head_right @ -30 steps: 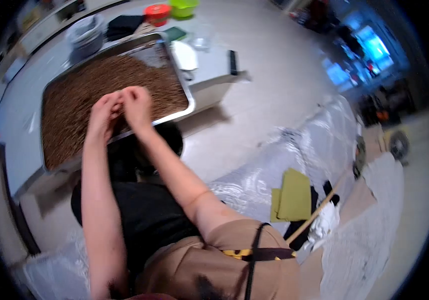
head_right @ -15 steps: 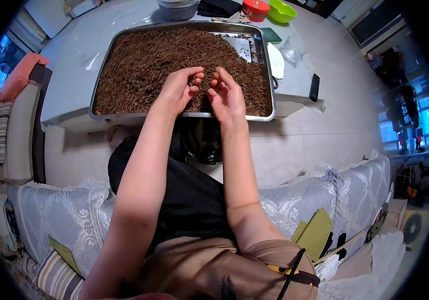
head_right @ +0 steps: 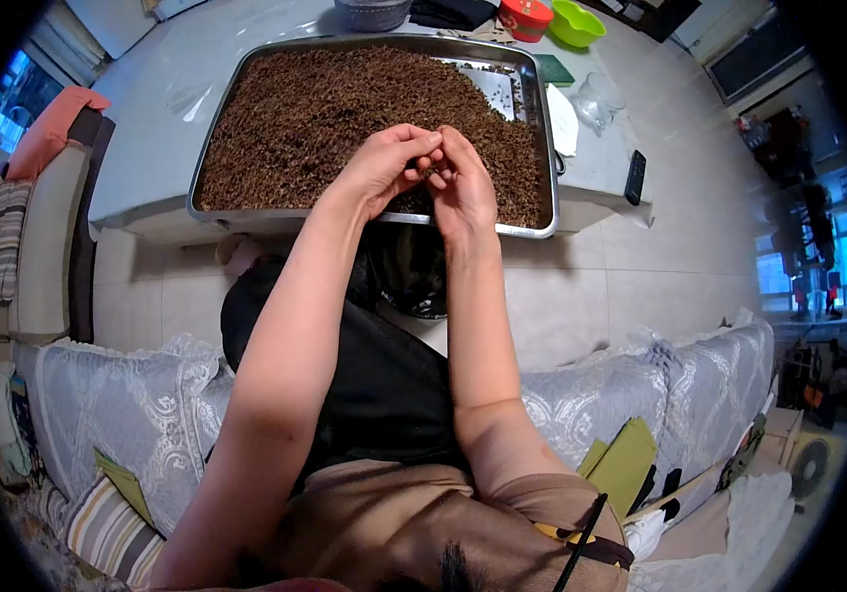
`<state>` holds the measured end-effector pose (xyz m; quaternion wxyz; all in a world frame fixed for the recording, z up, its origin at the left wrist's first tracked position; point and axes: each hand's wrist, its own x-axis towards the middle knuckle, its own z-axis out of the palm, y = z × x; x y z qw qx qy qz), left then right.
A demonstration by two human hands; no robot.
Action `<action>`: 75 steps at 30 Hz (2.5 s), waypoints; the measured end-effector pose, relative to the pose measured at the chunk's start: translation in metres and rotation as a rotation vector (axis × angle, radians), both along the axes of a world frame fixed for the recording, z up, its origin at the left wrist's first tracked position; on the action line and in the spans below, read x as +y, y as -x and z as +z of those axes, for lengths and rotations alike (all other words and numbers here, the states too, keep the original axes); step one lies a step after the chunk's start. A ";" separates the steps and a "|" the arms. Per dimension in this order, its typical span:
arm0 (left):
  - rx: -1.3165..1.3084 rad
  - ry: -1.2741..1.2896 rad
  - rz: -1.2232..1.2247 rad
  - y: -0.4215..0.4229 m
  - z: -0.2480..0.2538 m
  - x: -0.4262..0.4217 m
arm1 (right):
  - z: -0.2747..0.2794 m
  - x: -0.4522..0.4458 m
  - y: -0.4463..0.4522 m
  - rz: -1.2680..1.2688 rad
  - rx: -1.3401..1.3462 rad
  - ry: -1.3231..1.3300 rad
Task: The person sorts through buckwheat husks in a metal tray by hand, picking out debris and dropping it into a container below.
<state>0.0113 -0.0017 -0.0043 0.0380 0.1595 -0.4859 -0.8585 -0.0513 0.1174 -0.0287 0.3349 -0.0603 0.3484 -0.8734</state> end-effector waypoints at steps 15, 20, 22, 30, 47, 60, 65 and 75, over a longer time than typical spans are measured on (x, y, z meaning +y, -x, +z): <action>0.294 -0.786 0.108 -0.008 0.003 -0.013 | 0.072 0.045 -0.016 0.082 0.603 -0.540; 0.347 -0.793 0.032 -0.009 0.002 -0.014 | 0.065 0.045 -0.016 0.072 0.652 -0.512; 0.346 -0.773 0.020 -0.009 0.001 -0.015 | 0.056 0.036 -0.015 -0.007 0.668 -0.491; 0.311 -0.711 0.033 -0.007 -0.002 -0.015 | 0.020 0.013 -0.010 -0.275 0.897 -0.747; 0.036 -0.317 0.039 -0.003 -0.009 -0.006 | 0.008 0.004 -0.016 -0.504 1.505 -0.946; -0.159 -0.003 0.131 -0.004 -0.006 -0.006 | 0.009 0.006 -0.011 -0.530 1.574 -0.957; -0.087 -0.111 0.121 -0.008 0.003 -0.006 | -0.002 0.010 0.004 -0.448 1.134 -0.758; -0.062 -0.066 0.052 -0.007 0.005 -0.002 | 0.010 0.018 0.001 -0.223 0.811 -0.757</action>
